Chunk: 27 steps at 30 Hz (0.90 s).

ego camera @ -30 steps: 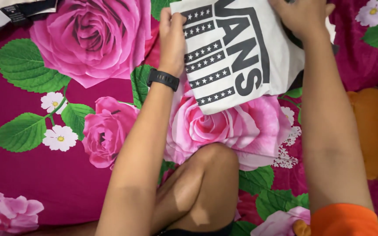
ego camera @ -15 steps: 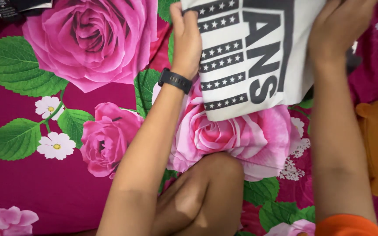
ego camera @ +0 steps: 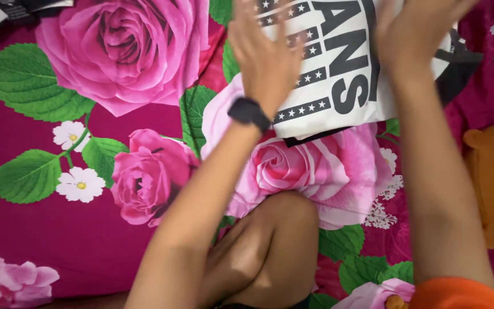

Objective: The person is folding several t-shirts on a floral bedspread while sitting cross-legged on a bed.

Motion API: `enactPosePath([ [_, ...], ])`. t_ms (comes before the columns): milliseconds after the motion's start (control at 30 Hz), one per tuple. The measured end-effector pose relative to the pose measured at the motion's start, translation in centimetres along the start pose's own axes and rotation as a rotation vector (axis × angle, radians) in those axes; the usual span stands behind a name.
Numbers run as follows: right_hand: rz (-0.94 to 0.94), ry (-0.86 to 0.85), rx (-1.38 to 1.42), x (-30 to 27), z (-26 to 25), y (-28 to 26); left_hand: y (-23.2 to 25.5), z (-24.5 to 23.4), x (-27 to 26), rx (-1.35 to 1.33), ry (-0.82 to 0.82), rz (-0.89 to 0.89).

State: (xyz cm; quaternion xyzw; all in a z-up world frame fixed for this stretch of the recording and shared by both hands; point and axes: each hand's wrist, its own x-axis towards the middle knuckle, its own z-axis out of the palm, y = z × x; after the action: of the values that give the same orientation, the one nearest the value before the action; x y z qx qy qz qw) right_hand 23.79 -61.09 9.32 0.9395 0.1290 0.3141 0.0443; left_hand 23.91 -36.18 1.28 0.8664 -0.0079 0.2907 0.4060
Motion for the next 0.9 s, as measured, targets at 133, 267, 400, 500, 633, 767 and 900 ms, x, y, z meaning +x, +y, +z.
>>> enactPosePath([
  [133, -0.058, -0.18, 0.188, -1.8, -2.2, -4.8, 1.8, -5.9, -4.2, -0.01, -0.562, 0.452],
  [267, 0.085, -0.287, 0.159, -6.9, -1.5, 0.1, 0.6, -8.3, -6.4, -0.09, -0.549, 0.479],
  [400, 0.042, -0.285, 0.06, -7.9, -4.4, 1.7, 0.0, -11.6, -6.3, -0.019, -0.593, 0.474],
  [500, 0.145, -0.424, 0.042, -6.2, -6.4, -0.9, -1.5, -13.1, -7.7, 0.074, -0.704, 0.427],
  [633, 0.136, -0.395, 0.053, -6.7, -4.2, -5.6, -4.6, -13.7, -11.0, 0.094, -0.61, 0.434],
  [767, 0.021, -0.491, 0.235, -7.2, -3.6, -10.0, -7.6, -17.6, -12.3, 0.188, -0.577, 0.493],
  [900, 0.137, -0.534, 0.195, -5.8, -5.7, -14.9, -12.4, -23.6, -12.0, 0.303, -0.591, 0.422],
])
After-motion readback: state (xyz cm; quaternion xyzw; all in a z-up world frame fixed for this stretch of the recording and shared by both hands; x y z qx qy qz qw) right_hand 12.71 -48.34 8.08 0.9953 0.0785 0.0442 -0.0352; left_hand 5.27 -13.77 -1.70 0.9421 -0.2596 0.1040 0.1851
